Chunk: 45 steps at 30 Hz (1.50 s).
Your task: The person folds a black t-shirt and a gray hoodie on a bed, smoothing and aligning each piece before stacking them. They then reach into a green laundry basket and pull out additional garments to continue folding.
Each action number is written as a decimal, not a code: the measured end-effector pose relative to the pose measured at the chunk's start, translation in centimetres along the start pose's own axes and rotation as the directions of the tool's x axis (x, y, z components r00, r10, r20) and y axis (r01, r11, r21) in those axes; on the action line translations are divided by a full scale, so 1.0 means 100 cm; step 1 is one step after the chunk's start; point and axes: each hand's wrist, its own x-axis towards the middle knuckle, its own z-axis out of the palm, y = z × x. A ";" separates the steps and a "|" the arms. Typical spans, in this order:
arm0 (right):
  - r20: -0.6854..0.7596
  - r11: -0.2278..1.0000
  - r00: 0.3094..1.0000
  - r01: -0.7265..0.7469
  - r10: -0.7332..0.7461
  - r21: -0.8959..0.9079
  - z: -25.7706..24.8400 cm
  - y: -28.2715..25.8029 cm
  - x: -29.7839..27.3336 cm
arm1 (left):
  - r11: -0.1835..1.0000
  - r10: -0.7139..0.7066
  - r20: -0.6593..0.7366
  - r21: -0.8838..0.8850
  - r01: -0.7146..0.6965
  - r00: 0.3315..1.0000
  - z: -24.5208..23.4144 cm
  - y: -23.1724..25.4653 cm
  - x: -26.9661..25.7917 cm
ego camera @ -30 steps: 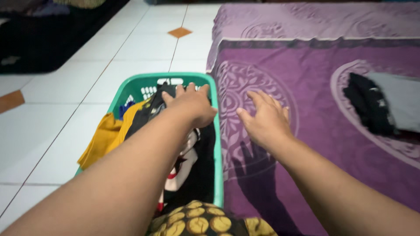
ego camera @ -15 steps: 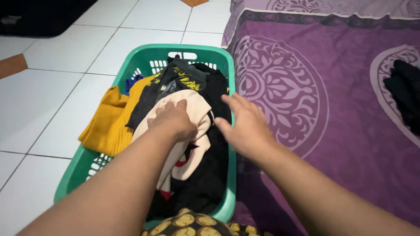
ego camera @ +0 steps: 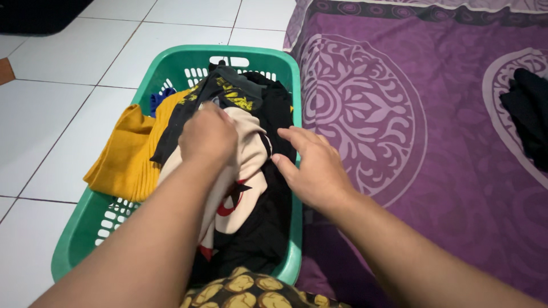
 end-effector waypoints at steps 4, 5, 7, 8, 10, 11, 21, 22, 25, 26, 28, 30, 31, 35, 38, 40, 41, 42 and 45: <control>-0.003 0.982 0.992 -0.126 0.128 0.138 -0.004 -0.005 -0.002 | 0.958 0.067 -0.110 -0.269 -0.095 0.992 -0.011 0.007 0.015; 0.002 0.972 0.988 -0.155 0.157 0.177 -0.005 -0.007 0.000 | 0.939 0.099 -0.132 -0.314 -0.136 0.986 -0.016 0.013 0.020; 0.039 0.920 0.984 -0.177 0.175 0.351 -0.009 -0.009 0.003 | 0.882 0.128 -0.099 -0.444 -0.158 0.987 -0.029 0.028 0.023; 0.060 0.881 0.981 -0.190 0.182 0.433 -0.011 -0.010 0.004 | 0.841 0.131 -0.039 -0.525 -0.132 0.991 -0.037 0.037 0.023; 0.096 0.813 0.977 -0.210 0.188 0.543 -0.014 -0.011 0.005 | 0.692 0.206 0.153 -0.721 -0.034 0.967 -0.051 0.057 0.017; 0.114 0.773 0.975 -0.220 0.190 0.595 -0.016 -0.011 0.004 | 0.580 0.288 0.269 -0.813 0.056 0.919 -0.057 0.066 0.012; 0.080 0.456 0.896 -0.298 0.438 0.839 -0.053 0.011 0.006 | 0.569 0.454 0.419 -0.815 0.105 0.787 -0.081 0.118 -0.022; 0.059 0.416 0.875 -0.287 0.481 0.863 -0.062 0.016 0.003 | 0.610 0.399 0.424 -0.785 0.110 0.813 -0.080 0.119 -0.022; 0.013 0.332 0.816 -0.250 0.577 0.910 -0.097 0.032 -0.006 | 0.794 0.347 0.483 -0.608 0.023 0.804 -0.074 0.121 -0.027; -0.001 0.311 0.799 -0.233 0.602 0.921 -0.110 0.037 -0.010 | 0.818 0.353 0.551 -0.574 0.037 0.756 -0.072 0.125 -0.031; -0.073 0.335 0.791 -0.171 0.607 0.926 -0.134 0.043 -0.020 | 0.864 0.353 0.675 -0.500 0.050 0.649 -0.070 0.134 -0.040; -0.139 0.334 0.769 -0.101 0.624 0.937 -0.152 0.045 -0.027 | 0.906 0.371 0.769 -0.423 -0.022 0.521 -0.070 0.149 -0.053; -0.167 0.320 0.750 -0.063 0.640 0.945 -0.162 0.047 -0.031 | 0.922 0.369 0.811 -0.383 -0.065 0.454 -0.071 0.158 -0.061; -0.235 0.299 0.756 0.055 0.611 0.953 -0.199 0.051 -0.051 | 0.906 0.403 0.854 -0.320 -0.278 0.329 -0.084 0.187 -0.088; -0.328 0.362 0.702 0.107 0.632 0.926 -0.228 0.060 -0.066 | 0.875 0.417 0.863 -0.295 -0.383 0.287 -0.093 0.207 -0.104; -0.413 0.429 0.617 0.131 0.670 0.894 -0.247 0.071 -0.076 | 0.864 0.441 0.856 -0.323 -0.386 0.271 -0.093 0.216 -0.111; -0.451 0.462 0.570 0.137 0.686 0.876 -0.257 0.078 -0.081 | 0.862 0.454 0.846 -0.337 -0.378 0.281 -0.092 0.218 -0.113; -0.550 0.554 0.514 0.163 0.658 0.816 -0.267 0.085 -0.087 | 0.861 0.465 0.836 -0.352 -0.366 0.290 -0.090 0.218 -0.113; -0.745 0.746 0.338 0.157 0.575 0.647 -0.287 0.104 -0.102 | 0.890 0.442 0.824 -0.356 -0.284 0.354 -0.081 0.208 -0.108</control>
